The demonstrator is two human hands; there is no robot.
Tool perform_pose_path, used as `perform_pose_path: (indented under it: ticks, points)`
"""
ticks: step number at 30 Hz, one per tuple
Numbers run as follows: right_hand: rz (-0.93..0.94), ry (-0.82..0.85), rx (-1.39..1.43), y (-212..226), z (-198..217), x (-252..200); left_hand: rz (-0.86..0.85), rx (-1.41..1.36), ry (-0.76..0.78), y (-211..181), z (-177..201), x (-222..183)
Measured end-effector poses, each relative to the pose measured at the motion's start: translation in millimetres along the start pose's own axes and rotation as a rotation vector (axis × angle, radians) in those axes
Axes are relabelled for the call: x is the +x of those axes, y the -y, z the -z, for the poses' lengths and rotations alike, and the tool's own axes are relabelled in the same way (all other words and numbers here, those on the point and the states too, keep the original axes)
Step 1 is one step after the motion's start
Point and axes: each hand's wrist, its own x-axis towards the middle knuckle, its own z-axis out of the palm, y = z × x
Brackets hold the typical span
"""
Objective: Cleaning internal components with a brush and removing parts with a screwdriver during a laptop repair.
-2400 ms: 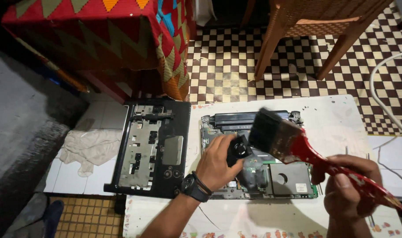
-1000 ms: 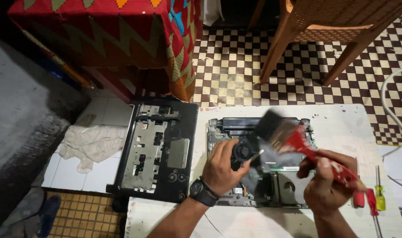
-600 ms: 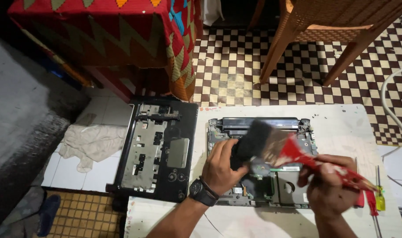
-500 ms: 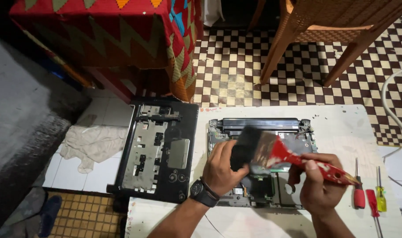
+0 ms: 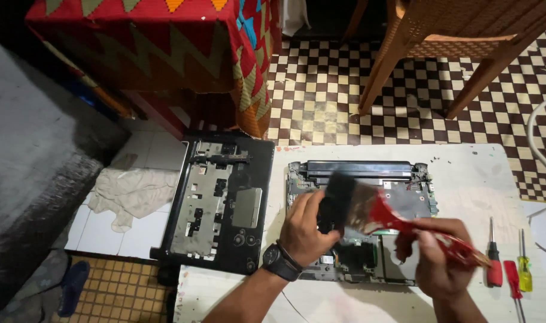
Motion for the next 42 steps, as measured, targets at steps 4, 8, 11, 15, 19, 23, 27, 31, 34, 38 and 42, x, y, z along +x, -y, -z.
perform_pose_path:
  ticks: [4,8,11,15,19,23,27,31,34,38,42]
  points:
    - [0.157,-0.109,-0.198,-1,-4,7,-0.016,0.018,-0.014,-10,9,8]
    - [0.032,-0.089,-0.202,3,2,-4,0.004,-0.008,-0.009,-4,1,1]
    - [0.027,-0.048,-0.199,-2,4,6,0.004,-0.003,-0.005,-5,6,5]
    - [0.064,-0.103,-0.226,-3,11,-4,0.042,-0.014,0.032,-8,6,5]
    - [-0.139,0.073,-0.185,-7,24,-7,0.039,-0.024,0.007,-8,12,9]
    - [-0.179,-0.001,0.005,-6,27,-3,0.011,-0.067,0.004,-6,7,6]
    - [-0.088,-0.106,-0.142,-6,13,2,0.027,-0.035,0.050,-8,8,4]
    - [0.003,-0.179,-0.215,10,10,-1,0.035,-0.038,0.037,-9,10,7]
    - [-0.138,-0.050,-0.149,5,13,-2,-0.006,-0.088,0.007,-7,11,8]
    - [-0.122,-0.219,-0.228,17,7,-3,0.024,-0.029,0.029,-6,12,8]
    - [-0.144,-0.145,-0.089,3,13,-4,0.024,-0.067,0.013,-4,7,5]
